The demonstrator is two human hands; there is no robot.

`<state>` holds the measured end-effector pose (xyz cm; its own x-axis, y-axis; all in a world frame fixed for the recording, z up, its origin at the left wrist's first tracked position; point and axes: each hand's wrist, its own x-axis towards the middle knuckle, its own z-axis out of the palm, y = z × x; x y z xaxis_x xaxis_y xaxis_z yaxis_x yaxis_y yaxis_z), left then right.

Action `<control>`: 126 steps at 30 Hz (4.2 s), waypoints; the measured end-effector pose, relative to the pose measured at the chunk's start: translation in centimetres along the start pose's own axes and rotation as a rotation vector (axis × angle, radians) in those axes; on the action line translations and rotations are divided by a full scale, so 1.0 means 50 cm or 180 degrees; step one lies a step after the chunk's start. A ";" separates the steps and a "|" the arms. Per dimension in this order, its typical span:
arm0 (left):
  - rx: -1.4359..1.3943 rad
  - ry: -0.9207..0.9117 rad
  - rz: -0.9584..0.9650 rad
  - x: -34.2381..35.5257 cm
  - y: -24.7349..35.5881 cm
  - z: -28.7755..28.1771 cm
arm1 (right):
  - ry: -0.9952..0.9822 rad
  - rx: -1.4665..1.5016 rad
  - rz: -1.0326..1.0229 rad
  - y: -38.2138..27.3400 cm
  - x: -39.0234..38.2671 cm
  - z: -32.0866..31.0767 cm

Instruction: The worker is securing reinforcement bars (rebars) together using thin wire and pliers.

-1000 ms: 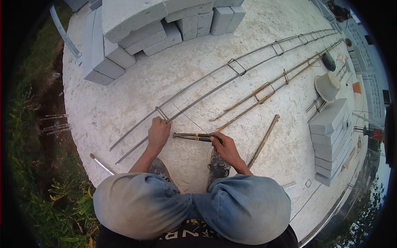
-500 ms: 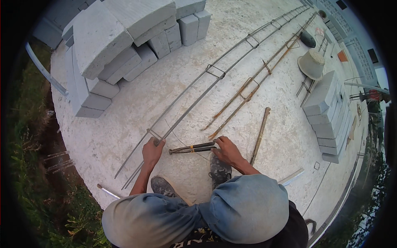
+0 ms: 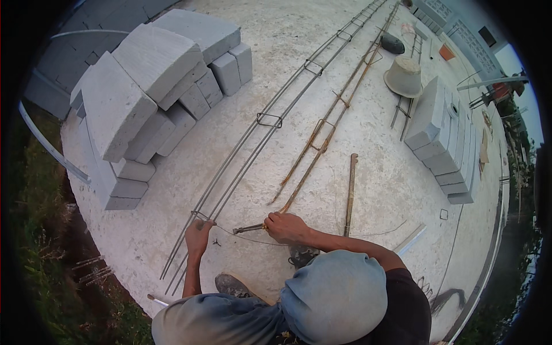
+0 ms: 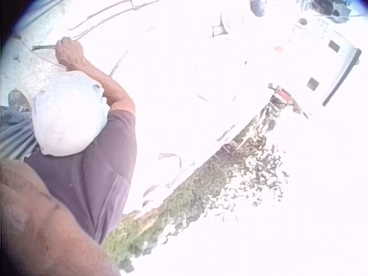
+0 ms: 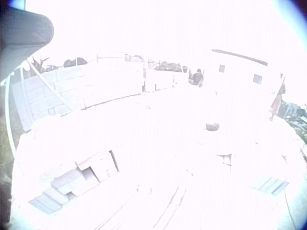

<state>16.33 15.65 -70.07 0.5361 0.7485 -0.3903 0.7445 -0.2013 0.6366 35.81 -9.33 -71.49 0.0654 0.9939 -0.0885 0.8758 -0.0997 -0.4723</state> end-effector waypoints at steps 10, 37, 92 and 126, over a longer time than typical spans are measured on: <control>-0.0101 -0.0382 -0.0064 -0.002 0.001 0.024 | 0.1464 0.1615 0.2048 0.138 -0.034 -0.111; -0.0565 -0.0149 -0.0102 0.005 -0.065 0.076 | 0.2506 0.4593 0.3000 0.440 0.115 -0.239; -0.0369 -0.0329 0.0061 -0.061 0.029 0.023 | -0.2614 -0.2093 0.2563 0.306 0.496 -0.480; -0.0547 -0.0254 -0.0072 -0.052 -0.039 0.094 | 0.0930 0.1657 0.2649 0.462 0.093 -0.363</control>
<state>15.38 11.13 -73.42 0.5550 0.6977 -0.4530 0.6814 -0.0689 0.7287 65.02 -6.16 -66.89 0.7327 0.5661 -0.3778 0.1880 -0.7019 -0.6871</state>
